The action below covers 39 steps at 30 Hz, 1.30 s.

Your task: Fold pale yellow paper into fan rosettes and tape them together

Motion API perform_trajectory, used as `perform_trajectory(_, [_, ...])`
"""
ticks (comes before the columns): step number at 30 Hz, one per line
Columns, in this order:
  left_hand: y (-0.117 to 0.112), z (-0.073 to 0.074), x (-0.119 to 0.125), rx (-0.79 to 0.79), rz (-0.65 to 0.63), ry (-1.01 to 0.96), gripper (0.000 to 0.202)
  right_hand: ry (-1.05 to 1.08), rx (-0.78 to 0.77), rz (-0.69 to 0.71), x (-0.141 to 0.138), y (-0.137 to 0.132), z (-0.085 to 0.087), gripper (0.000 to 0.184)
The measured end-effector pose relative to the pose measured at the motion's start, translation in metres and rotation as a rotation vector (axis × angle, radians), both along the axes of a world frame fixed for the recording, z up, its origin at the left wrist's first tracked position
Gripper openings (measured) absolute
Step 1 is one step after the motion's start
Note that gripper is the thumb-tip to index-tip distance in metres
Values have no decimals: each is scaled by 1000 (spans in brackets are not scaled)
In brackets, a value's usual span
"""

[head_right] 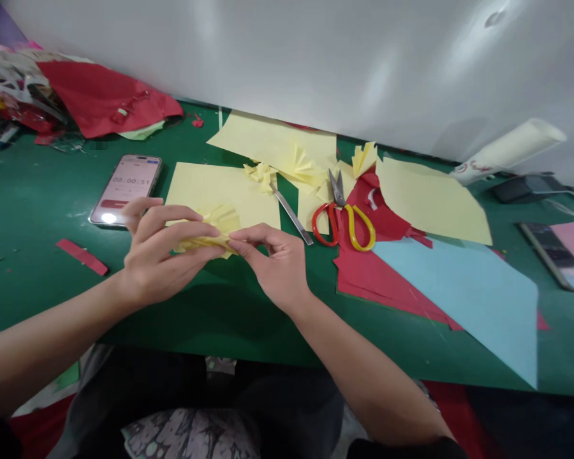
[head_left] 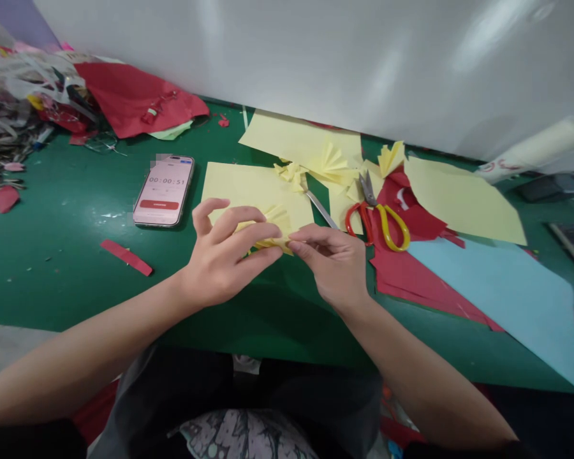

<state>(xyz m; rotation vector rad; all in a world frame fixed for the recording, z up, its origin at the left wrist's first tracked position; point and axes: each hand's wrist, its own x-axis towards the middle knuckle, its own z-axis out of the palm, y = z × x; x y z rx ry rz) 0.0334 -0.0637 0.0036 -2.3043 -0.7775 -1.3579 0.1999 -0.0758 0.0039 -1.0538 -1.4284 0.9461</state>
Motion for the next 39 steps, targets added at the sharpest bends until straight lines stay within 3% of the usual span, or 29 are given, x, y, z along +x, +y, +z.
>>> perform_trajectory(7, [-1,1,1,-55,-10,15,11,-24,-19,19,0,1,0,7])
perform_trajectory(12, [-1,3,2,-77,-26,7,11,-59,-54,-1,0,0,1,18])
perform_trajectory(17, [-1,3,2,-80,-17,10,11,-60,-44,10,0,0,2,8])
perform_trajectory(22, [0,3,0,-77,1,17,10,-64,-108,28,-1,1,5,19])
perform_trajectory(32, [-1,3,1,-40,1,16,11,-110,-111,-7,-1,0,6,14])
perform_trajectory(39, [0,2,2,-48,-4,6,10,-88,-23,-18,-1,-1,1,5])
